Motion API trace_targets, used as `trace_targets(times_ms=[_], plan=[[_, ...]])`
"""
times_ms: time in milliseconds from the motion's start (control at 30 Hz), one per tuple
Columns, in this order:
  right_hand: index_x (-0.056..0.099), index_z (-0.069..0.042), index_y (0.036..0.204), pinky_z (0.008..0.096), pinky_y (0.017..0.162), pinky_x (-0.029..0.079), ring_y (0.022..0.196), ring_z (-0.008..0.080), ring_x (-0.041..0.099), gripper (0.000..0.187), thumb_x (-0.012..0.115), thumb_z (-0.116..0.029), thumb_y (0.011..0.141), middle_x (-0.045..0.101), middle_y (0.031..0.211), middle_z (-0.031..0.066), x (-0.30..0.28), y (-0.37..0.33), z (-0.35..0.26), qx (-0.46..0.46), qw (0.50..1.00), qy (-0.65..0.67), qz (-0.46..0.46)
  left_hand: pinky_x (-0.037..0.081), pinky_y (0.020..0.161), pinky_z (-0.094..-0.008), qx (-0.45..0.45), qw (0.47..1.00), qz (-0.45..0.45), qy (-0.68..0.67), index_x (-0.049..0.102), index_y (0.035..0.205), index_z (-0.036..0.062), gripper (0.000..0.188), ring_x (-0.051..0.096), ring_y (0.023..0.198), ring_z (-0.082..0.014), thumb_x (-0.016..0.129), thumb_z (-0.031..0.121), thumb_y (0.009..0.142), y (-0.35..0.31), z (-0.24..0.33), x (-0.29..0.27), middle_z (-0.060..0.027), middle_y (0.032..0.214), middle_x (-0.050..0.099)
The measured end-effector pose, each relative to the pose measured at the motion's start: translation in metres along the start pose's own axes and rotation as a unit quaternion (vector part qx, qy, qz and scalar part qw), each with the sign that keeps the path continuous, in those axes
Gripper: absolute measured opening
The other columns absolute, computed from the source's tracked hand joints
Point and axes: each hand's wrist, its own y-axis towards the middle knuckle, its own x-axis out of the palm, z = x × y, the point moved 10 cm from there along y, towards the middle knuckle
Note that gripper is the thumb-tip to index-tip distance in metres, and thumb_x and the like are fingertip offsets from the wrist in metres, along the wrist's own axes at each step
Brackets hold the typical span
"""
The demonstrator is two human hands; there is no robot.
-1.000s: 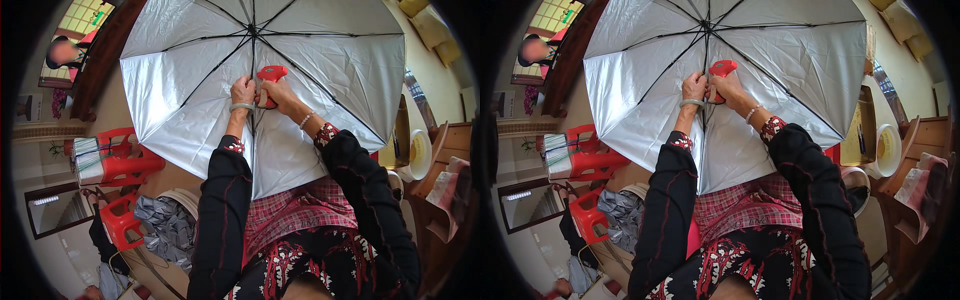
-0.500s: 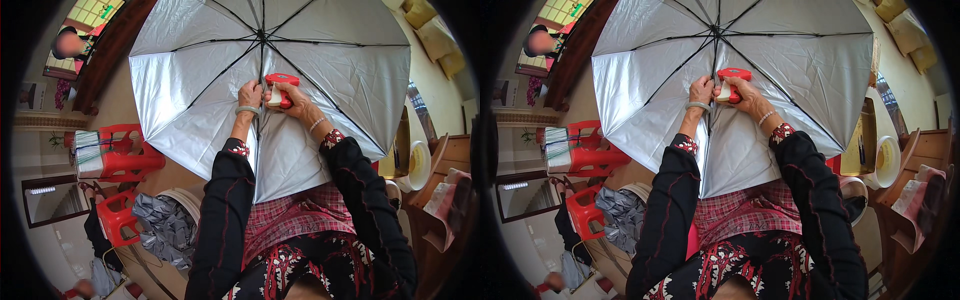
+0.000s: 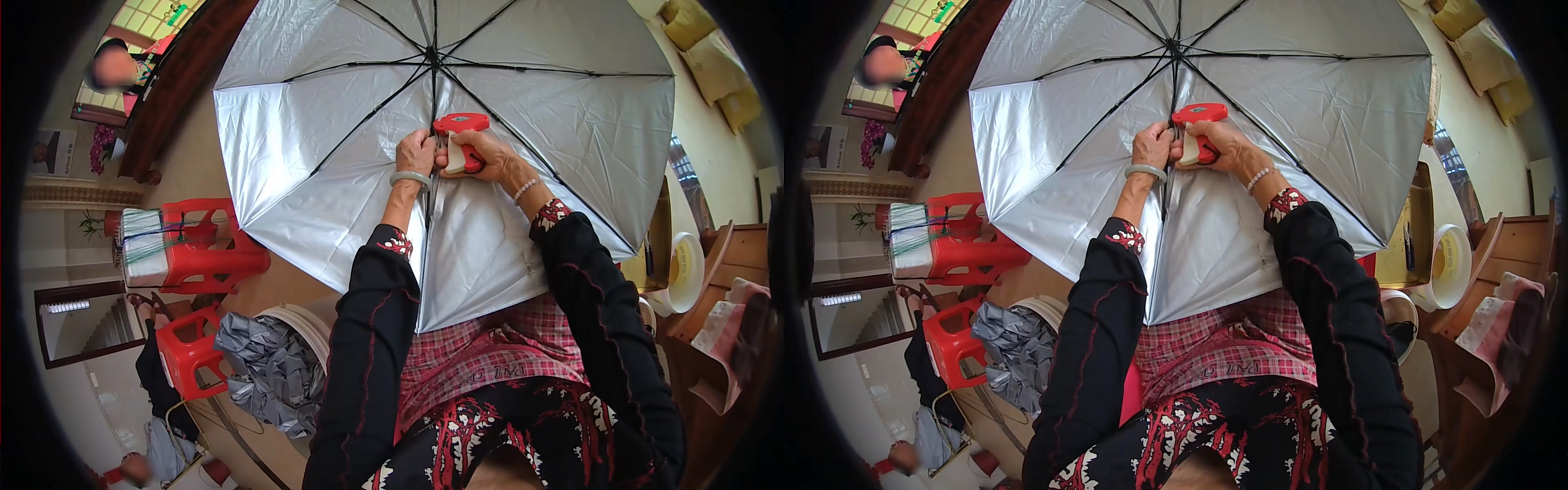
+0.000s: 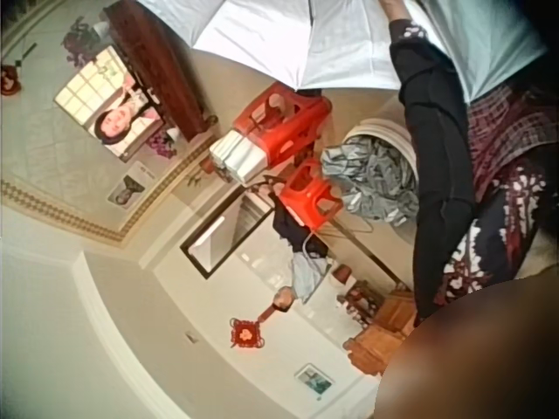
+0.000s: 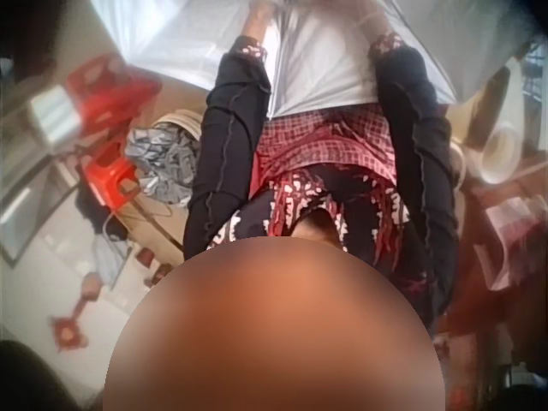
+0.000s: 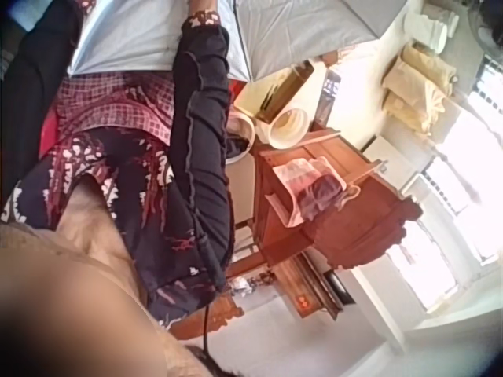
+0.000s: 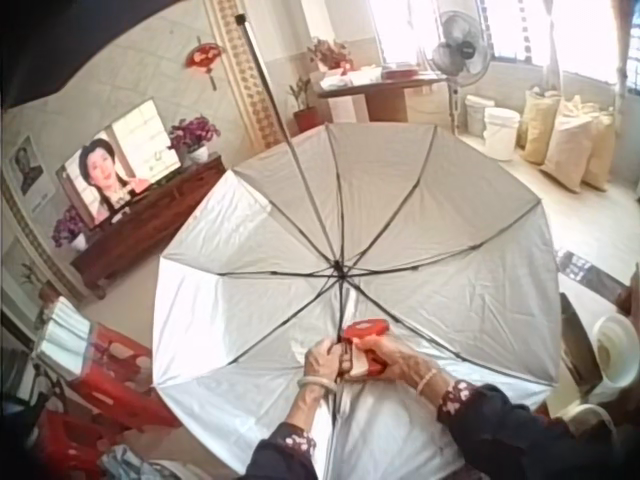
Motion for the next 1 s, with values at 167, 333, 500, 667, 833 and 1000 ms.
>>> trace_targets(times_ms=[167,333,500,667,833,1000], plan=[[0.049,-0.005,0.083,0.0305,0.053,0.049,0.054,0.0130,0.054,0.009,0.053,-0.012,0.080,0.055,0.068,0.0043,-0.009,0.015,0.003,0.018,0.999,-0.033,0.000,0.045,0.070,-0.0389,-0.027,0.999,-0.019,0.001,0.060,0.086,-0.0012,0.024,0.058,0.077,-0.0350,0.048,0.016,0.074,0.005,-0.026,0.006,-0.0208,0.081,0.060],[0.048,-0.003,0.085,0.0321,0.051,0.050,0.053,0.0136,0.053,0.009,0.051,-0.010,0.080,0.054,0.067,0.0046,-0.022,0.020,0.002,0.033,0.999,0.000,-0.023,0.045,0.069,-0.0394,-0.004,1.000,-0.003,-0.007,0.060,0.085,-0.0012,0.024,0.058,0.077,-0.0354,0.048,0.017,0.074,0.008,-0.018,0.011,-0.0214,0.080,0.059],[0.048,-0.002,0.095,0.0335,0.060,0.052,0.066,0.0179,0.059,0.019,0.052,-0.015,0.082,0.058,0.080,0.0094,-0.005,-0.014,-0.011,-0.014,0.997,-0.076,0.031,0.046,0.067,-0.0397,-0.043,0.999,-0.010,-0.024,0.060,0.084,-0.0008,0.024,0.058,0.075,-0.0345,0.046,0.016,0.074,0.001,-0.019,0.004,-0.0213,0.079,0.059],[0.046,-0.001,0.101,0.0382,0.066,0.053,0.073,0.0231,0.060,0.025,0.052,-0.015,0.082,0.058,0.087,0.0139,-0.029,-0.024,-0.059,-0.056,0.994,-0.087,0.019,0.047,0.064,-0.0386,-0.032,0.996,-0.085,0.010,0.059,0.082,-0.0015,0.023,0.060,0.072,-0.0310,0.046,0.016,0.075,0.010,-0.012,0.005,-0.0215,0.076,0.059],[0.046,0.000,0.099,0.0377,0.065,0.052,0.072,0.0234,0.060,0.023,0.051,-0.014,0.081,0.058,0.085,0.0145,-0.049,-0.023,-0.078,-0.144,0.971,-0.158,0.109,0.047,0.066,-0.0394,0.150,0.937,0.041,0.313,0.058,0.079,-0.0006,0.021,0.059,0.073,-0.0316,0.050,0.018,0.074,0.040,0.014,-0.054,-0.0207,0.075,0.058],[0.046,0.002,0.096,0.0340,0.061,0.052,0.068,0.0232,0.060,0.022,0.050,-0.010,0.079,0.058,0.081,0.0132,-0.031,-0.006,-0.014,-0.145,0.978,-0.073,0.131,0.045,0.069,-0.0413,0.041,0.961,-0.039,0.272,0.058,0.079,0.0012,0.022,0.056,0.077,-0.0355,0.055,0.022,0.072,0.037,0.012,-0.028,-0.0201,0.079,0.058]])
